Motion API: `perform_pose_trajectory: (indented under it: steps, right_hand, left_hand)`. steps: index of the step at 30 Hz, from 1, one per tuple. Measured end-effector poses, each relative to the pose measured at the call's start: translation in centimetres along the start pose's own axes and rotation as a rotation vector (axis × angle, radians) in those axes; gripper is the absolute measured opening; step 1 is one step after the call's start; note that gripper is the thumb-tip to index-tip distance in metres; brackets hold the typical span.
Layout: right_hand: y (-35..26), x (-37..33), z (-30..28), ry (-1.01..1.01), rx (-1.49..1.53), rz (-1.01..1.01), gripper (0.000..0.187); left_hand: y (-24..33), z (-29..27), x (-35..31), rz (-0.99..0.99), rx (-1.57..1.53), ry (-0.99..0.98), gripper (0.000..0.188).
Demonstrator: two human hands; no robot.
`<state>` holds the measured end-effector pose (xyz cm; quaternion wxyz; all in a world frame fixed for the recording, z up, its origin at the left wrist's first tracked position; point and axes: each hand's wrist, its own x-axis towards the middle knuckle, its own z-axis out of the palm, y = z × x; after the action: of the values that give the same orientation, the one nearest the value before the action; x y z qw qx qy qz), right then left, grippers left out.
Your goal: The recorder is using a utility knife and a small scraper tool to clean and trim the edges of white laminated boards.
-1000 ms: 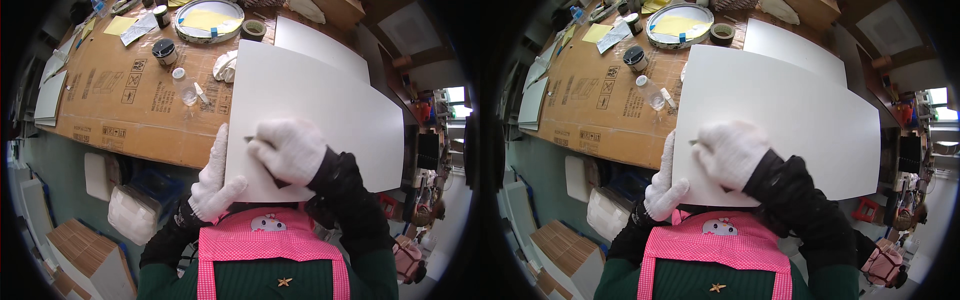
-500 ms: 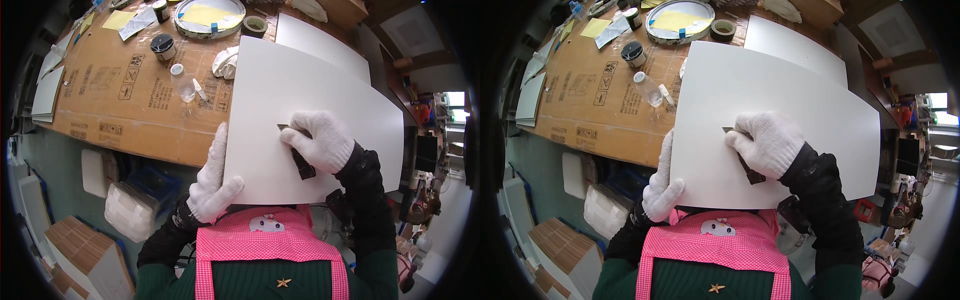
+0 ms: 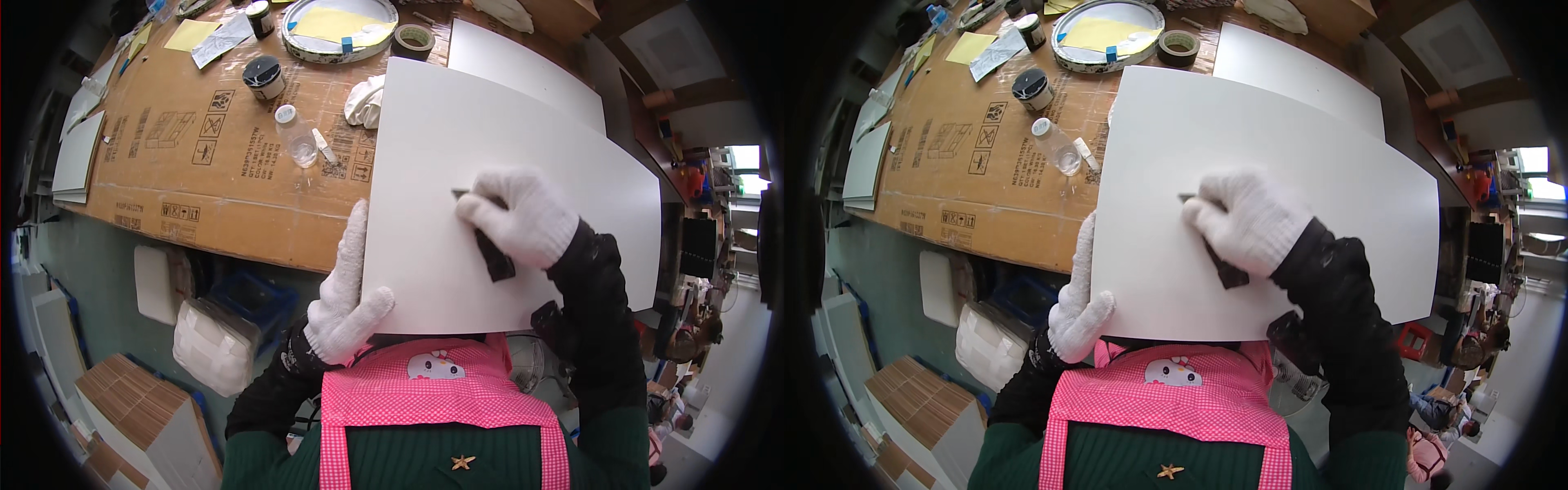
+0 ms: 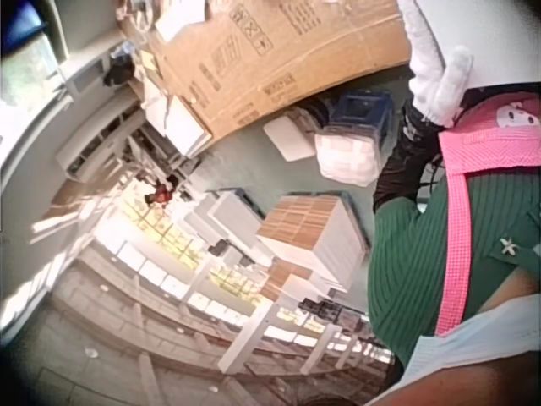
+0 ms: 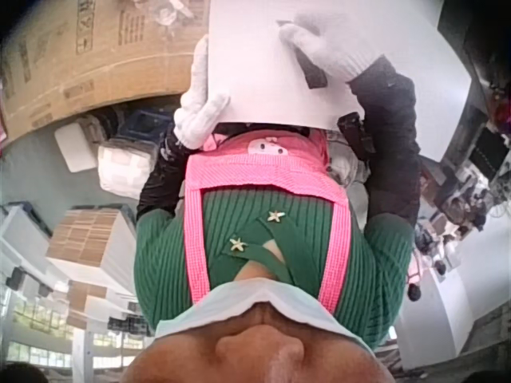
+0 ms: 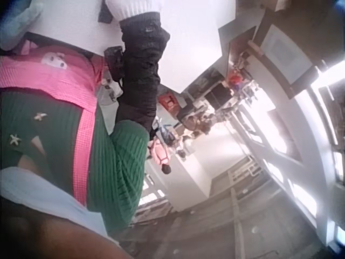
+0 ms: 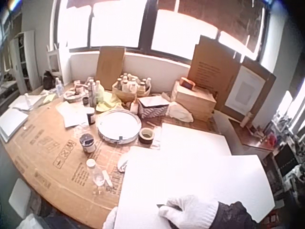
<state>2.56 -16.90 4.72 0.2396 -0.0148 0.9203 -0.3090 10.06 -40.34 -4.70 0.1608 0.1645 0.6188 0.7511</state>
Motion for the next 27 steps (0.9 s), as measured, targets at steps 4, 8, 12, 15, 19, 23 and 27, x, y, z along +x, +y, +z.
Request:
perform_pose_trajectory:
  steps: [4, 8, 12, 15, 19, 23, 27]
  right_hand:
    - [-0.1, 1.0, 0.3, 0.071, -0.053, -0.095, 0.023]
    - [-3.5, -0.1, 3.8, 0.068, -0.265, -0.36, 0.022]
    - [-0.4, 2.9, -0.3, -0.024, 0.065, -0.007, 0.023]
    - [-1.8, 2.6, -0.4, -0.002, -0.047, -0.027, 0.023]
    - [-3.9, 1.0, 3.7, -0.067, -0.286, -0.388, 0.019]
    - [0.5, 5.0, -0.9, 0.049, 0.134, -0.064, 0.023]
    - [-0.9, 4.3, 0.3, 0.113, -0.103, -0.204, 0.023]
  left_hand:
    - [-0.2, -0.1, 0.1, -0.028, 0.034, -0.015, 0.087]
    - [0.6, -0.4, -0.1, -0.068, 0.001, -0.014, 0.088]
    - [0.1, -0.3, -0.2, -0.082, 0.008, -0.017, 0.089]
    - [-0.3, -0.1, 0.0, -0.022, 0.014, -0.006, 0.089]
    - [-0.7, -0.9, -0.4, 0.0, 0.009, -0.01, 0.089]
    - [-0.1, -0.1, -0.3, -0.046, 0.013, -0.008, 0.089]
    - [-0.4, -0.1, 0.1, -0.042, -0.005, 0.004, 0.089]
